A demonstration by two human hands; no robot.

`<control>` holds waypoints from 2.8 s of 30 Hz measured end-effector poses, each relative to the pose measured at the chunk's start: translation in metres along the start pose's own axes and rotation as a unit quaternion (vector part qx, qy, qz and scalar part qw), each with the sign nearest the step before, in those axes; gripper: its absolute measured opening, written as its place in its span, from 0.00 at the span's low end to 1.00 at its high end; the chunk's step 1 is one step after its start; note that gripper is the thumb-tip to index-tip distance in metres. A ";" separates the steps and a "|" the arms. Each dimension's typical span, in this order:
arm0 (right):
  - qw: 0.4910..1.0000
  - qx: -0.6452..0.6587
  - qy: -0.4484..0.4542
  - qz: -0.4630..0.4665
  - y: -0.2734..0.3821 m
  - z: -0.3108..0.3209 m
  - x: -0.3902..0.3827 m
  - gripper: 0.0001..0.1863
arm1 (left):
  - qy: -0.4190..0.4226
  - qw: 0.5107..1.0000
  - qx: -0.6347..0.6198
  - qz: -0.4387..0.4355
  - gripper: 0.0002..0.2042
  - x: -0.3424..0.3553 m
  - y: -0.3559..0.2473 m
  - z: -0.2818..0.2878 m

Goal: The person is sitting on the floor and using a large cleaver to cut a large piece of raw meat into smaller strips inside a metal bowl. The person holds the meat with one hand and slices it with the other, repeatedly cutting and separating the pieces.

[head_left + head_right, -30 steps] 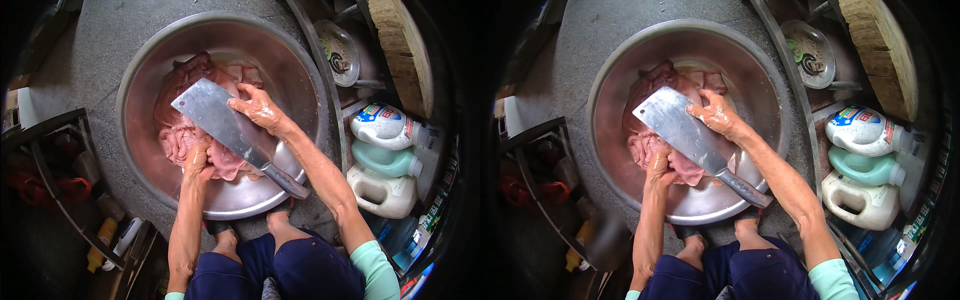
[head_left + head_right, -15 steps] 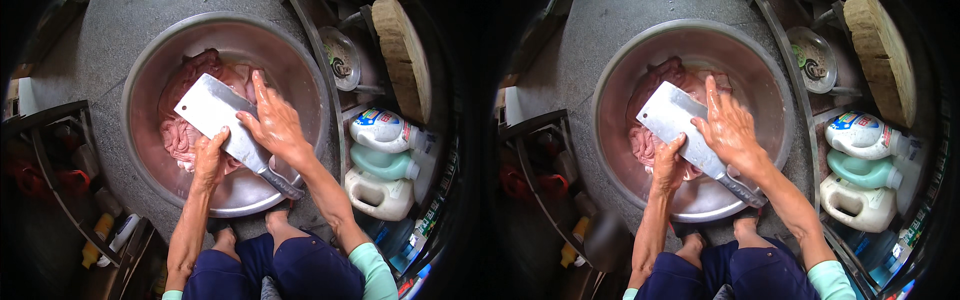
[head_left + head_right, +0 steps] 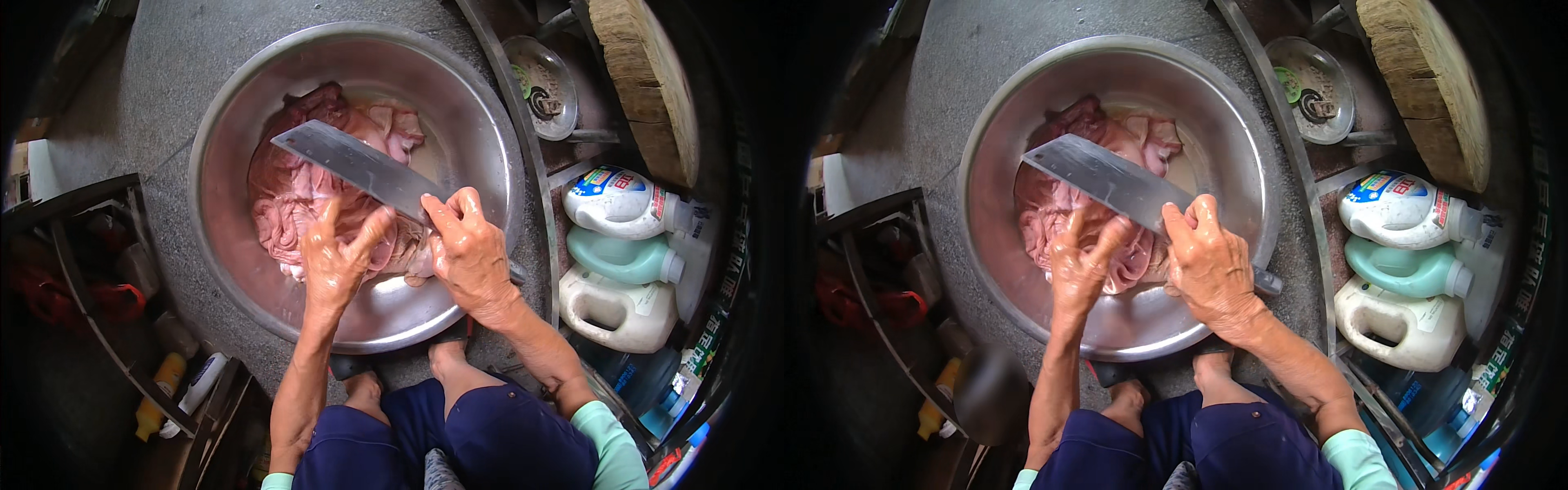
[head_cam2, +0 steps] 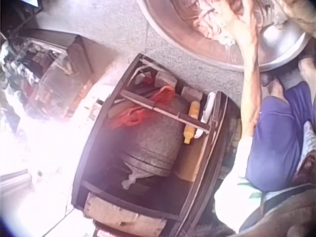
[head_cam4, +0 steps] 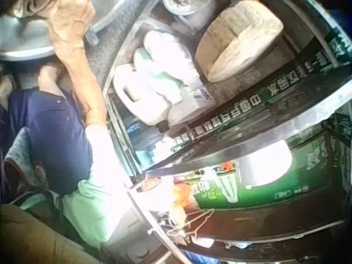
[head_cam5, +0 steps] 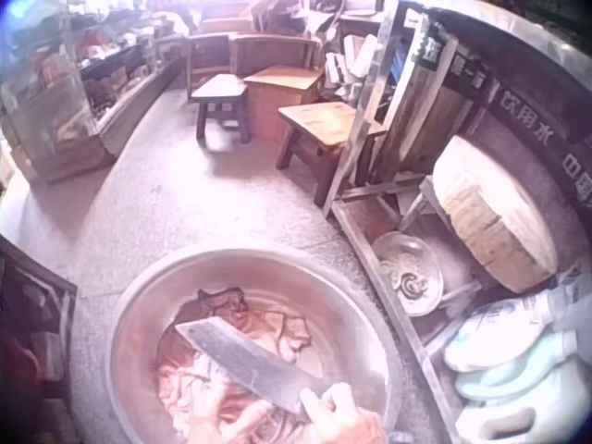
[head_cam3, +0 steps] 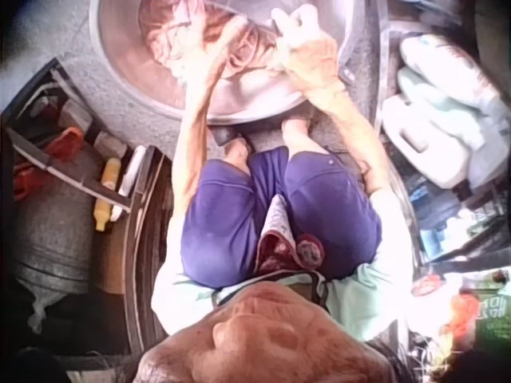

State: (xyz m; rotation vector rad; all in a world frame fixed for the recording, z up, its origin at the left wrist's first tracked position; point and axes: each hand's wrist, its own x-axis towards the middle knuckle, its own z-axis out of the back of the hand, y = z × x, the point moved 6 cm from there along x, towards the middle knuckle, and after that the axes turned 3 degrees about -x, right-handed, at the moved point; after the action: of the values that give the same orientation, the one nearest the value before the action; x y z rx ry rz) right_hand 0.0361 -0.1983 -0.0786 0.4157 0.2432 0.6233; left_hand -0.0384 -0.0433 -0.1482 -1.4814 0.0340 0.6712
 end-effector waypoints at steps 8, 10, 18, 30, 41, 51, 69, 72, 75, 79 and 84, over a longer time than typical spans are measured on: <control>0.993 -0.008 0.111 0.035 -0.006 0.020 -0.005 0.07 | -0.041 0.962 0.240 0.126 0.18 -0.021 0.108 0.005; 0.986 -0.021 0.160 0.046 0.005 0.026 -0.012 0.08 | -0.043 0.968 -0.056 0.243 0.10 -0.021 0.130 0.012; 0.970 0.022 0.228 0.077 0.012 -0.004 -0.019 0.11 | -0.172 0.872 -0.367 0.277 0.18 -0.039 0.111 0.044; 0.954 0.142 0.257 0.060 0.018 -0.004 0.004 0.14 | 0.003 0.729 -0.644 0.231 0.19 -0.059 0.110 0.086; 0.978 0.110 0.175 0.013 -0.017 -0.016 0.027 0.14 | -0.032 0.684 -0.689 0.236 0.20 -0.067 0.054 0.086; 0.919 0.253 0.296 -0.059 0.004 -0.027 0.008 0.19 | -0.033 0.795 -0.590 0.136 0.17 -0.059 0.062 0.092; 0.965 0.142 0.217 -0.038 -0.021 -0.011 0.026 0.17 | 0.016 0.658 -0.715 0.236 0.26 -0.061 0.040 0.065; 0.973 0.159 0.150 -0.073 -0.036 0.001 0.034 0.15 | -0.071 0.681 -0.702 0.195 0.25 -0.051 0.038 0.063; 0.968 0.149 0.141 -0.141 -0.040 0.010 0.038 0.15 | 0.052 0.614 -0.781 0.103 0.21 -0.029 0.040 0.049; 0.963 0.180 0.078 -0.183 -0.055 0.021 0.036 0.15 | -0.032 0.774 -0.624 0.100 0.23 -0.017 0.016 0.039; 0.961 0.157 0.076 -0.216 -0.062 0.031 0.025 0.14 | -0.186 0.962 0.166 -0.111 0.30 0.016 0.007 0.074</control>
State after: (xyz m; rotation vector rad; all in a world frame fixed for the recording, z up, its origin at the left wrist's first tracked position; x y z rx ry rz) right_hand 0.0981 -0.2384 -0.0812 0.6000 0.5677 0.1831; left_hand -0.0564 0.0307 -0.1514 -1.0024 -0.2930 0.7112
